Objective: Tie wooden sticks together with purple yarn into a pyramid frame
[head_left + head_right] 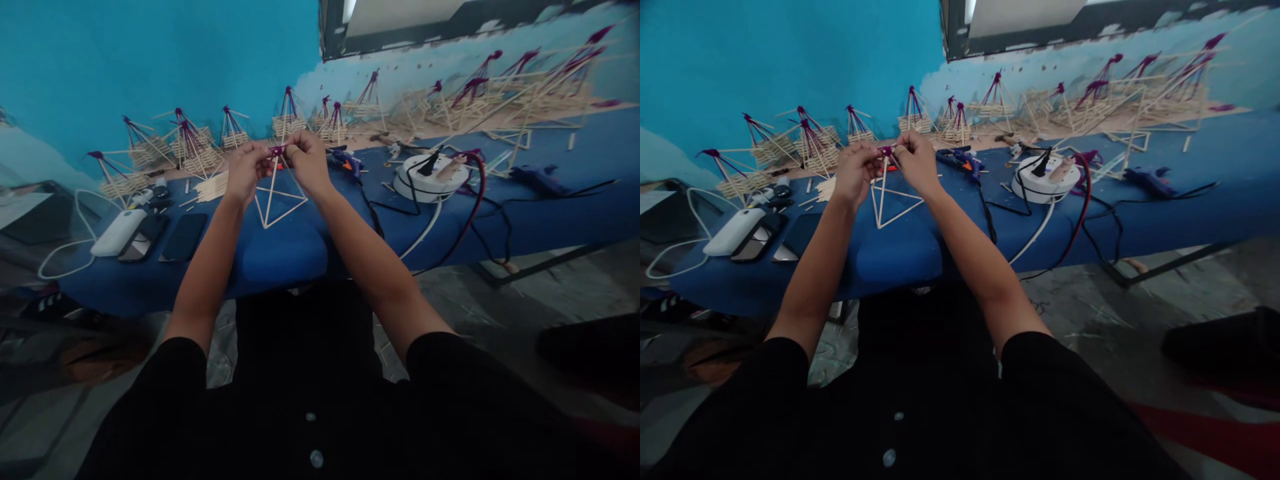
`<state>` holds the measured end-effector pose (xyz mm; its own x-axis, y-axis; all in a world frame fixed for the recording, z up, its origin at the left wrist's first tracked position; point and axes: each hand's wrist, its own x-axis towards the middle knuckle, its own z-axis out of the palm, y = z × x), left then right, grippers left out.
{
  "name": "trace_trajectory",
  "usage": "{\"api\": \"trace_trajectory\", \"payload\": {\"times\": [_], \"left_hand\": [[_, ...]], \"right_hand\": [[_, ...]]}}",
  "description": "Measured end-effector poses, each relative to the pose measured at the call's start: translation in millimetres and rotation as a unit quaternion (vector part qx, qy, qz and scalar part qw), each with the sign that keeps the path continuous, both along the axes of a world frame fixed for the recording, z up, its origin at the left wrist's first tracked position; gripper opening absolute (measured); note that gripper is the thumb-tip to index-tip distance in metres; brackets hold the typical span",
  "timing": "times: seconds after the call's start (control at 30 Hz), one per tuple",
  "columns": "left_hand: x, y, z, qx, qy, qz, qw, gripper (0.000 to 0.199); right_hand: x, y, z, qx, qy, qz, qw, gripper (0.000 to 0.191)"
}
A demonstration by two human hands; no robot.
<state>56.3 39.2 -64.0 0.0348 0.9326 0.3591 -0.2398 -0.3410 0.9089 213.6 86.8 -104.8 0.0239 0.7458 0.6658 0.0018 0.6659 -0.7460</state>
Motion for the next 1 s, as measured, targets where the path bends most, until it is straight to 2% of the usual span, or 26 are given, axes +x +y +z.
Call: {"api": "trace_trajectory", "payload": {"times": [0.1,0.3,0.47,0.67,0.9,1.0], "left_hand": [[-10,12,-9.4,0.007,-0.002,0.004,1.0,0.027],[-20,25,-21.0,-0.007,0.032,-0.006,0.999,0.026],[-15,17,-20.3,0.009,-0.001,-0.001,1.0,0.028],[-13,5,-17.3,-0.002,-0.041,-0.006,0.999,0.02],[-13,3,-16.3,0.006,-0.021,-0.01,1.0,0.025],[-14,1,-17.5,-0.009,-0.033,0.001,0.999,0.022]], "right_hand": [[-8,8,-6.1,-0.022,0.008,-0.005,1.0,0.024],[-16,6,-12.6,-0.052,-0.033,-0.018,0.998,0.02],[-17,-4,-10.3,-0.043,0.002,-0.021,0.999,0.015],[-18,-21,-6.1,-0.025,-0.012,-0.081,0.996,0.007],[-18,-27,-7.0,-0.031,-0.002,-0.093,0.995,0.005],[-17,-27,-9.4,-0.028,-0.01,-0.069,0.997,0.007]]}}
